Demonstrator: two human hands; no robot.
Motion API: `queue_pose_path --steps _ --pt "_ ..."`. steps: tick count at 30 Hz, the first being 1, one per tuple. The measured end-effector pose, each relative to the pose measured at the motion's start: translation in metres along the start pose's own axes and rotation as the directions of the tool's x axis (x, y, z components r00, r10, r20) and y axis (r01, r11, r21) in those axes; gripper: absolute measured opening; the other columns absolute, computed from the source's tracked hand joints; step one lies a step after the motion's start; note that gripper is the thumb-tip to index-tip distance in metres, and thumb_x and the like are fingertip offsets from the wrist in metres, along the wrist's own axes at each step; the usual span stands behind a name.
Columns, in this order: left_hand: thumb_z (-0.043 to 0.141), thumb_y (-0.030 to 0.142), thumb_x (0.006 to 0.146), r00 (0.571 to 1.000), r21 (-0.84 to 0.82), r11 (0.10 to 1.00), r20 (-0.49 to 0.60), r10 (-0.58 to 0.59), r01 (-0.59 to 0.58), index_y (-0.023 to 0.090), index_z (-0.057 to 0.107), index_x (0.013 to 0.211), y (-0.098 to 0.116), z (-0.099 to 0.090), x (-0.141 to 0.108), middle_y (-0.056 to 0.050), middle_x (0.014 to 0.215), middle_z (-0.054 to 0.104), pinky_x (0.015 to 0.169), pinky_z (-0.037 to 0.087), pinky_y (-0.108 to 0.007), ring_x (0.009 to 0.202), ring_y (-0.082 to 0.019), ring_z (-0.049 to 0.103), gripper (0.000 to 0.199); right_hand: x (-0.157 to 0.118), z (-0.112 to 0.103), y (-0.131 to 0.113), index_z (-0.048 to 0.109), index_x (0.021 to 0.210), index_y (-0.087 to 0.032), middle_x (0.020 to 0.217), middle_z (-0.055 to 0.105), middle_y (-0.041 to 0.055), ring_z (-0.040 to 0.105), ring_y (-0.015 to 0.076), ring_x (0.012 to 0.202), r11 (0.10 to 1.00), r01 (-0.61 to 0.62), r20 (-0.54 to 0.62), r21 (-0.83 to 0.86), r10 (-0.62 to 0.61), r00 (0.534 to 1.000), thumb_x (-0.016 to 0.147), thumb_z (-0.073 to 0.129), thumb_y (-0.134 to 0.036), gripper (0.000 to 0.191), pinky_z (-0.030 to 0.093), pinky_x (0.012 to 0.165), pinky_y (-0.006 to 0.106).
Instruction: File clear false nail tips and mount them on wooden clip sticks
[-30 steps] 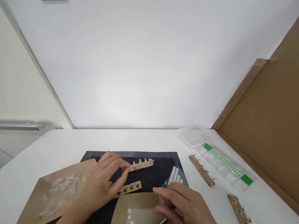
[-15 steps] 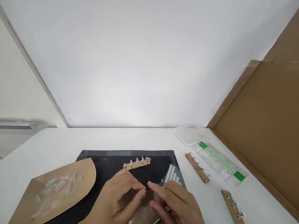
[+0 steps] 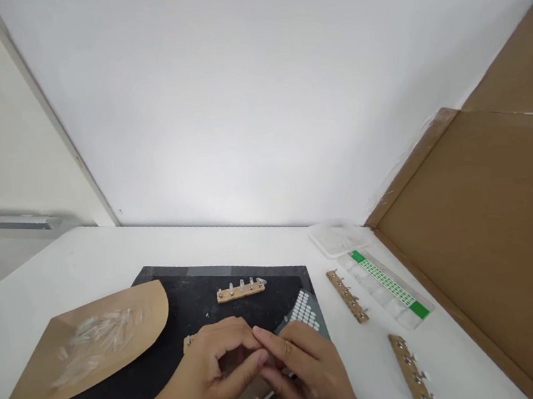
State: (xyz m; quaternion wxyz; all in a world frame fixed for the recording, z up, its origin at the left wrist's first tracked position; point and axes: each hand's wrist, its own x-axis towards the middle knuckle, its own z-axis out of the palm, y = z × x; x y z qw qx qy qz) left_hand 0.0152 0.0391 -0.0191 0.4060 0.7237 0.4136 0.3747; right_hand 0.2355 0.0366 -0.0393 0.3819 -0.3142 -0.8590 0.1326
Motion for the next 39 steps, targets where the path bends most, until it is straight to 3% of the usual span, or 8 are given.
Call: queue_pose_path --steps 4,10,21,35,39 --pt "0.067 0.028 0.097 0.995 -0.122 0.989 0.048 -0.082 0.088 0.019 0.075 0.085 0.0 0.001 0.0 -0.001 0.082 0.072 0.067 0.044 -0.025 0.073 -0.015 0.062 0.017 0.002 -0.002 -0.001 0.06 0.152 -0.025 0.093 0.071 0.0049 0.07 0.0183 0.077 1.0 -0.029 0.011 -0.004 0.029 1.0 0.106 0.065 -0.023 0.046 0.062 0.068 0.028" --pt "0.068 0.035 0.095 0.976 -0.212 0.953 0.083 -0.203 0.217 0.017 0.072 0.086 0.001 0.001 -0.001 0.0 0.078 0.066 0.059 0.039 -0.023 0.066 -0.013 0.051 0.021 0.008 -0.006 -0.004 0.069 0.137 -0.023 0.092 0.07 0.0053 0.069 0.0192 0.077 1.0 -0.022 -0.073 -0.007 0.022 0.997 0.102 0.073 -0.029 0.036 0.063 0.066 0.028" --pt "0.069 0.039 0.095 0.977 -0.247 0.948 0.119 -0.175 0.2 0.018 0.067 0.084 0.0 0.0 -0.002 0.001 0.075 0.059 0.058 0.036 -0.023 0.064 -0.013 0.046 0.024 0.008 -0.008 -0.004 0.077 0.122 -0.025 0.084 0.066 0.0025 0.066 0.0169 0.068 1.0 -0.011 -0.116 0.006 0.012 0.993 0.099 0.077 -0.029 0.022 0.059 0.059 0.026" --pt "0.071 0.034 0.093 0.974 -0.183 0.958 0.083 -0.211 0.223 0.019 0.08 0.087 0.001 0.0 0.0 -0.002 0.08 0.067 0.06 0.041 -0.023 0.067 -0.013 0.055 0.019 0.014 -0.012 -0.007 0.078 0.104 -0.023 0.08 0.064 0.0015 0.065 0.0155 0.064 0.999 -0.034 -0.127 -0.016 0.032 0.991 0.098 0.081 -0.037 0.016 0.056 0.055 0.025" --pt "0.072 0.032 0.093 0.978 -0.172 0.964 0.086 -0.191 0.204 0.02 0.081 0.089 -0.001 0.0 0.0 -0.001 0.082 0.068 0.06 0.041 -0.023 0.068 -0.013 0.056 0.016 0.012 -0.01 -0.006 0.076 0.111 -0.023 0.083 0.066 0.0025 0.066 0.016 0.066 0.999 -0.04 -0.123 -0.015 0.038 0.992 0.097 0.082 -0.037 0.022 0.057 0.054 0.024"
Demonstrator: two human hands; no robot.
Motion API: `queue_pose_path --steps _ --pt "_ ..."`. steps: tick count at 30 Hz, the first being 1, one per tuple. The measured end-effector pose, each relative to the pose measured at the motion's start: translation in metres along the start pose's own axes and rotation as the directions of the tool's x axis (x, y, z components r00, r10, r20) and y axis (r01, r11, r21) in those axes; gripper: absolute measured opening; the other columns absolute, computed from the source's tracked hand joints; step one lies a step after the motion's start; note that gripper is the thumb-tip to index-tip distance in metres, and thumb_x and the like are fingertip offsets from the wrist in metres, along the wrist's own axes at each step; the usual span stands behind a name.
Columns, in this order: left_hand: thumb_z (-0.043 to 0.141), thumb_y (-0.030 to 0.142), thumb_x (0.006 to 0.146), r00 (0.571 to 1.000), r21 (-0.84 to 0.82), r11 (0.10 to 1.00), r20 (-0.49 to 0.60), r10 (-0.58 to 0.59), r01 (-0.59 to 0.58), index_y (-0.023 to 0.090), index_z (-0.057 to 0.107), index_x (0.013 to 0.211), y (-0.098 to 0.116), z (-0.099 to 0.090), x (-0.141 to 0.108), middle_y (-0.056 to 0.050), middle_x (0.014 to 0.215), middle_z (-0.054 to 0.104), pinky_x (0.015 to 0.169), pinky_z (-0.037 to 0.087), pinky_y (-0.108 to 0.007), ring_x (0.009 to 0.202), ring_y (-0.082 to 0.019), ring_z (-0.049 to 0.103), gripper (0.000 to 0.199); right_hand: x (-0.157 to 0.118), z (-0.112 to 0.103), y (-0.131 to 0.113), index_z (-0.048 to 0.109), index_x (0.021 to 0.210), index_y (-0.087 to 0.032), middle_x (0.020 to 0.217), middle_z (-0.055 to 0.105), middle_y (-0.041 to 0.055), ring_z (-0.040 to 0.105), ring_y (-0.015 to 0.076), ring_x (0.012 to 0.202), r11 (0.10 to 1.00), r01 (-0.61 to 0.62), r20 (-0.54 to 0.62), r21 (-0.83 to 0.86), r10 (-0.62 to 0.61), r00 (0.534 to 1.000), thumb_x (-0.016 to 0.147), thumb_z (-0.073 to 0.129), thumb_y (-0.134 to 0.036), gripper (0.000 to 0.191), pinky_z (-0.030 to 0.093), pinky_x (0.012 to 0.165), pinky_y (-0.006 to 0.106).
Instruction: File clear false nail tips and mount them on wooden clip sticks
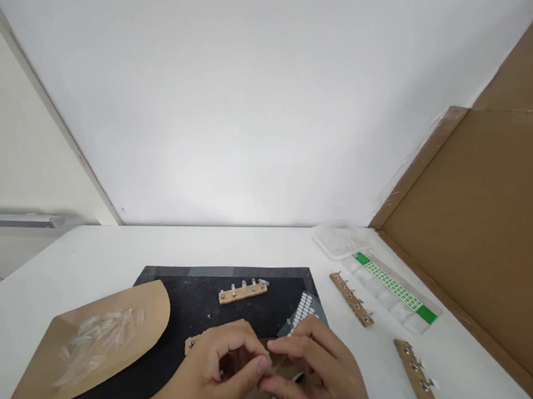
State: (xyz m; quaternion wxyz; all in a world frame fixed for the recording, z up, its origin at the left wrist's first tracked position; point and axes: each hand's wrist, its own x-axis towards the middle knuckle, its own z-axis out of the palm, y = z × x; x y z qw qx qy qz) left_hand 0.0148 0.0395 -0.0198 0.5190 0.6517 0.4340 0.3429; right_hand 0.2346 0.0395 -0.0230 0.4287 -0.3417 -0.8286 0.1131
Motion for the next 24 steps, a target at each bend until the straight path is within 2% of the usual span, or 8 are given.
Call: queue_pose_path --steps 3,8,12,19,24 --pt "0.072 0.034 0.093 1.0 -0.003 1.0 -0.005 -0.007 0.007 0.019 0.08 0.087 -0.0008 0.0006 -0.0001 -0.002 0.08 0.068 0.059 0.041 -0.023 0.067 -0.013 0.055 0.019 -0.0016 0.0 0.0009 0.075 0.119 -0.023 0.084 0.066 0.0028 0.066 0.0165 0.067 1.0 0.004 0.008 -0.006 -0.004 1.0 0.098 0.081 -0.036 0.026 0.057 0.054 0.024" --pt "0.072 0.033 0.093 1.0 0.001 1.0 -0.004 -0.008 0.008 0.016 0.082 0.089 0.0042 0.0004 -0.0008 -0.003 0.081 0.068 0.061 0.041 -0.023 0.068 -0.013 0.056 0.019 -0.0015 -0.0018 0.0009 0.076 0.118 -0.025 0.083 0.066 0.0021 0.065 0.0153 0.064 1.0 0.024 0.02 -0.003 -0.024 1.0 0.098 0.081 -0.034 0.022 0.056 0.053 0.024" --pt "0.073 0.032 0.093 1.0 -0.068 0.998 0.01 0.004 -0.003 0.016 0.085 0.093 0.0063 -0.0007 -0.0005 -0.003 0.082 0.067 0.061 0.04 -0.022 0.068 -0.012 0.054 0.021 -0.0033 -0.002 0.0014 0.076 0.12 -0.026 0.083 0.066 0.0019 0.064 0.0158 0.064 1.0 0.02 0.021 0.007 -0.021 1.0 0.097 0.081 -0.03 0.024 0.055 0.053 0.024" --pt "0.077 0.034 0.091 0.999 -0.122 0.992 0.006 0.04 -0.039 0.016 0.085 0.09 0.0013 -0.0009 -0.0001 -0.003 0.082 0.067 0.061 0.04 -0.022 0.068 -0.012 0.056 0.019 -0.0058 -0.0001 0.0046 0.074 0.118 -0.025 0.081 0.064 0.0017 0.063 0.0154 0.063 0.998 0.05 0.015 0.045 -0.051 0.999 0.098 0.08 -0.028 0.021 0.054 0.052 0.024" --pt "0.076 0.033 0.09 0.998 -0.092 0.996 0.056 -0.005 0.01 0.014 0.079 0.086 0.0062 -0.0029 -0.0023 -0.002 0.082 0.065 0.06 0.039 -0.022 0.068 -0.012 0.054 0.02 -0.0043 0.0002 0.0028 0.075 0.112 -0.023 0.078 0.062 0.0011 0.063 0.0148 0.06 0.996 0.077 0.005 0.036 -0.077 0.997 0.098 0.081 -0.031 0.017 0.054 0.052 0.024"
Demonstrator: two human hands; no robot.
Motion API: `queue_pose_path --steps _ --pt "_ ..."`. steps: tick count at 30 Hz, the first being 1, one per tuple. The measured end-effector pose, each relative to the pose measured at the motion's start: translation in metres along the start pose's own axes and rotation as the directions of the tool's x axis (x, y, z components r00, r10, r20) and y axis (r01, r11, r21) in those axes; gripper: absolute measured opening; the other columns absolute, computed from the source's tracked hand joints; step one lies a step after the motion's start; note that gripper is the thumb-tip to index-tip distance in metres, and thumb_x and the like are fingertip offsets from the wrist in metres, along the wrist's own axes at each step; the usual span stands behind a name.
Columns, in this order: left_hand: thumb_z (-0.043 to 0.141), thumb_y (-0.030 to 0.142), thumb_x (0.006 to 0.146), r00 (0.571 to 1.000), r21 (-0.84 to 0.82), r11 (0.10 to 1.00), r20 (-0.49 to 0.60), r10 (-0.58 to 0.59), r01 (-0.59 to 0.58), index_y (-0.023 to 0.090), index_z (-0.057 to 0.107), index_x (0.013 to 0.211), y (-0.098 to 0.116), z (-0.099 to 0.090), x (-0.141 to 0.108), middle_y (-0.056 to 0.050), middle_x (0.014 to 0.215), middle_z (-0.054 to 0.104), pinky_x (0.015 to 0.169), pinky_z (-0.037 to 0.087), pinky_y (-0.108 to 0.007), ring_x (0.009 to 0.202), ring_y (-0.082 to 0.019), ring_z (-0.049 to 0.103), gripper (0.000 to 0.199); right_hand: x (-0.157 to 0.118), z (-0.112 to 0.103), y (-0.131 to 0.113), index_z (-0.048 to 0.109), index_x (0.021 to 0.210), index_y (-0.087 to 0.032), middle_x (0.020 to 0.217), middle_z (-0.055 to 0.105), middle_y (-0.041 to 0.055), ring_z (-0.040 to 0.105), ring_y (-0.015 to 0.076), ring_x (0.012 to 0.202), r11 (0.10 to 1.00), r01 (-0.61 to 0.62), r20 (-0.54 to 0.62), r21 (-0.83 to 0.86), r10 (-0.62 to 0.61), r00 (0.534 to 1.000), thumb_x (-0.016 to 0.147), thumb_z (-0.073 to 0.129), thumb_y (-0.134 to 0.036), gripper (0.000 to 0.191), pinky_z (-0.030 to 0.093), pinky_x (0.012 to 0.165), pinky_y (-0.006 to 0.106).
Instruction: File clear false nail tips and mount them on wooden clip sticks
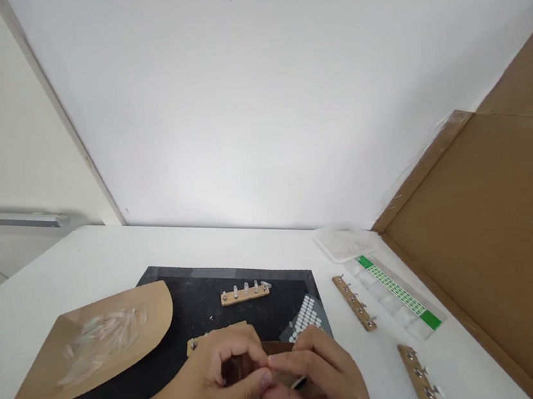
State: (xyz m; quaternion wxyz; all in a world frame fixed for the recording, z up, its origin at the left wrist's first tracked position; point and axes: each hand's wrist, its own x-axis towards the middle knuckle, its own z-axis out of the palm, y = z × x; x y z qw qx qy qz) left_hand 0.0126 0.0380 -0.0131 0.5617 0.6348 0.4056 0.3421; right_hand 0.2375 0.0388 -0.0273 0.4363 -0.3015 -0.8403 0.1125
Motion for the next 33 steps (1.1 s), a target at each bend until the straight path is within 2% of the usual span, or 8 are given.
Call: queue_pose_path --steps 11,14,16,18,20,24,28,33 --pt "0.073 0.036 0.093 0.997 0.056 0.996 -0.048 -0.063 0.066 0.017 0.081 0.089 -0.009 0.001 0.002 0.0 0.079 0.067 0.059 0.04 -0.022 0.067 -0.012 0.055 0.021 -0.004 0.005 0.005 0.074 0.124 -0.027 0.085 0.071 0.0031 0.07 0.0177 0.069 0.996 -0.034 0.04 -0.087 0.038 0.998 0.097 0.081 -0.032 0.028 0.06 0.061 0.026" --pt "0.068 0.036 0.098 0.998 0.219 0.976 -0.07 0.001 0.014 0.02 0.081 0.09 -0.005 -0.005 0.002 0.001 0.077 0.071 0.057 0.042 -0.022 0.066 -0.013 0.058 0.022 -0.005 0.008 0.005 0.074 0.123 -0.028 0.085 0.071 0.0025 0.07 0.0174 0.069 0.995 -0.072 0.038 -0.068 0.075 0.996 0.099 0.08 -0.031 0.025 0.061 0.062 0.025" --pt "0.06 0.031 0.103 0.986 0.451 0.889 -0.091 0.14 -0.084 0.024 0.08 0.093 -0.004 -0.016 0.003 0.002 0.083 0.074 0.063 0.049 -0.022 0.071 -0.014 0.065 0.023 -0.002 0.01 0.004 0.075 0.12 -0.028 0.082 0.07 0.0015 0.069 0.0166 0.066 0.992 -0.115 0.032 -0.042 0.116 0.993 0.1 0.078 -0.034 0.021 0.059 0.058 0.024" --pt "0.054 0.02 0.105 0.964 0.543 0.836 -0.173 0.2 -0.077 0.025 0.077 0.11 -0.006 -0.034 0.005 -0.001 0.096 0.077 0.083 0.054 -0.028 0.089 -0.018 0.068 0.025 0.004 0.011 0.003 0.075 0.118 -0.028 0.08 0.068 0.0009 0.067 0.016 0.063 0.99 -0.136 0.026 -0.024 0.137 0.99 0.101 0.077 -0.036 0.019 0.056 0.054 0.023" --pt "0.042 0.011 0.106 0.936 0.621 0.784 -0.265 0.23 -0.017 0.02 0.074 0.117 -0.011 -0.053 0.009 -0.007 0.109 0.076 0.1 0.05 -0.039 0.108 -0.026 0.065 0.034 0.012 0.013 0.003 0.074 0.122 -0.028 0.082 0.069 0.0013 0.068 0.0165 0.066 0.991 -0.126 0.025 -0.042 0.127 0.992 0.103 0.075 -0.034 0.02 0.056 0.057 0.025" --pt "0.038 0.004 0.104 0.906 0.718 0.686 -0.36 0.222 0.118 0.016 0.067 0.131 -0.023 -0.081 0.015 -0.012 0.115 0.076 0.095 0.052 -0.042 0.115 -0.031 0.062 0.042 0.039 0.021 0.009 0.075 0.122 -0.029 0.084 0.073 0.002 0.07 0.0211 0.077 0.983 -0.058 0.051 -0.173 0.068 0.996 0.103 0.074 -0.035 0.019 0.054 0.075 0.035" --pt "0.042 0.003 0.102 0.919 0.786 0.594 -0.343 0.195 0.168 0.013 0.068 0.13 -0.025 -0.083 0.016 -0.013 0.111 0.077 0.096 0.051 -0.044 0.111 -0.032 0.062 0.039 0.074 0.041 0.017 0.077 0.116 -0.029 0.089 0.077 0.002 0.071 0.024 0.09 0.969 -0.087 0.165 -0.231 0.127 0.978 0.103 0.075 -0.037 0.016 0.044 0.098 0.044" --pt "0.044 0.008 0.104 0.932 0.841 0.51 -0.311 0.186 0.179 0.015 0.073 0.111 -0.022 -0.078 0.015 -0.014 0.107 0.075 0.097 0.049 -0.044 0.11 -0.032 0.06 0.031 0.105 0.075 0.024 0.078 0.112 -0.027 0.095 0.078 0.0024 0.071 0.0222 0.092 0.964 -0.115 0.275 -0.24 0.181 0.944 0.106 0.071 -0.034 0.012 0.042 0.098 0.041"
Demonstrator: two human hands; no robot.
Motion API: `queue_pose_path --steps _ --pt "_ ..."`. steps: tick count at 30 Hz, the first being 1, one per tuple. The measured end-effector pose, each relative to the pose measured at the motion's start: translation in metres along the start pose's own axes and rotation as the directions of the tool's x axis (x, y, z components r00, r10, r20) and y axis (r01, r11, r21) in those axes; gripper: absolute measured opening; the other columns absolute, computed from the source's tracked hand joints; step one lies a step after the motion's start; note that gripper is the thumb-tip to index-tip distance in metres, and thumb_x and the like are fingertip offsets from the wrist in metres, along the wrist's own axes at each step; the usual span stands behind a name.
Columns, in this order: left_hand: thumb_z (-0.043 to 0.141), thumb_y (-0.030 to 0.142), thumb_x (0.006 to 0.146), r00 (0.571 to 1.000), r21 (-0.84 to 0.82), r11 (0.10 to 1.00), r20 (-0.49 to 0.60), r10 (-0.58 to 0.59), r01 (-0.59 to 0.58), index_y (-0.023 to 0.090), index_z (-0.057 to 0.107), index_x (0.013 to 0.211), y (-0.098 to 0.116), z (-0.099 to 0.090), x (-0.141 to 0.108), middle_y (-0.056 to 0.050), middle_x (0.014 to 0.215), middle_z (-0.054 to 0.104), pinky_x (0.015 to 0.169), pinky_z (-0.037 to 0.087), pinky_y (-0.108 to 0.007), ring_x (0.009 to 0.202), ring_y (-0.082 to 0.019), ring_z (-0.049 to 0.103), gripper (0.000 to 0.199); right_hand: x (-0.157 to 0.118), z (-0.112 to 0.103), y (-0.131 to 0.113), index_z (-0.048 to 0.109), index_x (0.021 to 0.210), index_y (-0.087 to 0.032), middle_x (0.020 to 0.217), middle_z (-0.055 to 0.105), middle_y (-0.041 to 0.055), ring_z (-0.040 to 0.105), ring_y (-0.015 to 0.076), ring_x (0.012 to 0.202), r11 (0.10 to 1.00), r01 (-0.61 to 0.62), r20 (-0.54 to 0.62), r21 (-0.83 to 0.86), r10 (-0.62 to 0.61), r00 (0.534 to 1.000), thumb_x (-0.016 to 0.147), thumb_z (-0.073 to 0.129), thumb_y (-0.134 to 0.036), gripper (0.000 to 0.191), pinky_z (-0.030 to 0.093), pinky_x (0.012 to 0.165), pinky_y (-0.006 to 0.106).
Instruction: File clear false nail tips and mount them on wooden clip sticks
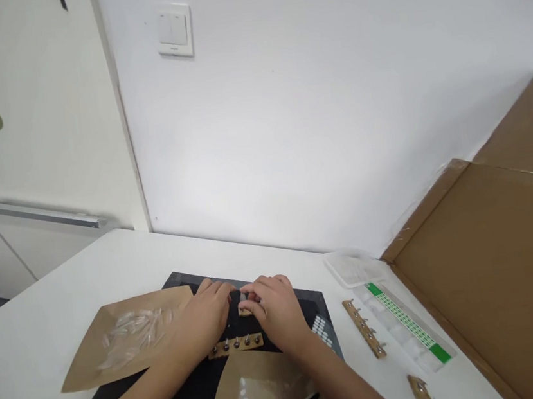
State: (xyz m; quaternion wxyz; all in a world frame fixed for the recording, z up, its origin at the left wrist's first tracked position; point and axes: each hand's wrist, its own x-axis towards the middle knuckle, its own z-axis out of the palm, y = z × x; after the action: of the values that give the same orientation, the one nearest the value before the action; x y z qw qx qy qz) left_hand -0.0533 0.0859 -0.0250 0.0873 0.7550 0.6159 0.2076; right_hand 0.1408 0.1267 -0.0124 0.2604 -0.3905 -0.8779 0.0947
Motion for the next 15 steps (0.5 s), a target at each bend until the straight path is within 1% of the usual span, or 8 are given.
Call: queue_pose_path --steps 3,7,10,13,15 --pt "0.045 0.009 0.104 1.0 0.031 1.0 0.005 -0.006 0.006 0.016 0.072 0.11 0.001 0.0 0.0 -0.013 0.108 0.074 0.096 0.05 -0.043 0.11 -0.032 0.059 0.029 0.008 0.01 0.0 0.078 0.107 -0.026 0.098 0.077 0.0033 0.07 0.0229 0.094 1.0 -0.025 0.05 0.003 0.025 0.998 0.105 0.072 -0.035 0.011 0.042 0.096 0.04" --pt "0.044 0.012 0.107 1.0 0.048 0.999 0.009 -0.027 0.026 0.017 0.071 0.117 0.002 -0.001 0.001 -0.013 0.109 0.074 0.096 0.051 -0.043 0.11 -0.031 0.059 0.029 0.007 0.014 0.006 0.079 0.108 -0.026 0.108 0.075 0.0042 0.069 0.0249 0.104 0.997 -0.074 0.057 0.018 0.073 0.996 0.1 0.078 -0.034 0.011 0.039 0.102 0.043" --pt "0.043 0.012 0.107 0.999 0.052 0.998 0.02 -0.04 0.039 0.016 0.071 0.121 0.002 0.001 0.002 -0.013 0.11 0.075 0.097 0.051 -0.043 0.112 -0.032 0.06 0.031 0.006 0.014 0.011 0.08 0.108 -0.027 0.106 0.073 0.004 0.068 0.0255 0.105 0.992 -0.126 0.053 0.03 0.124 0.991 0.099 0.078 -0.038 0.014 0.039 0.103 0.044" --pt "0.042 0.01 0.107 0.998 0.048 0.998 0.037 -0.044 0.042 0.016 0.071 0.118 0.002 0.003 0.002 -0.013 0.108 0.075 0.096 0.051 -0.044 0.111 -0.033 0.06 0.032 0.006 0.015 0.013 0.082 0.103 -0.029 0.101 0.072 0.0025 0.068 0.0247 0.101 0.986 -0.164 0.06 0.039 0.161 0.985 0.097 0.08 -0.042 0.015 0.038 0.102 0.044" --pt "0.043 0.012 0.107 0.998 0.037 0.998 0.038 -0.045 0.044 0.016 0.07 0.119 0.002 0.004 0.002 -0.013 0.111 0.076 0.095 0.052 -0.043 0.111 -0.032 0.061 0.03 0.007 0.015 0.015 0.083 0.102 -0.03 0.099 0.071 0.0015 0.068 0.0241 0.1 0.983 -0.181 0.06 0.041 0.178 0.982 0.095 0.082 -0.043 0.015 0.037 0.102 0.044"
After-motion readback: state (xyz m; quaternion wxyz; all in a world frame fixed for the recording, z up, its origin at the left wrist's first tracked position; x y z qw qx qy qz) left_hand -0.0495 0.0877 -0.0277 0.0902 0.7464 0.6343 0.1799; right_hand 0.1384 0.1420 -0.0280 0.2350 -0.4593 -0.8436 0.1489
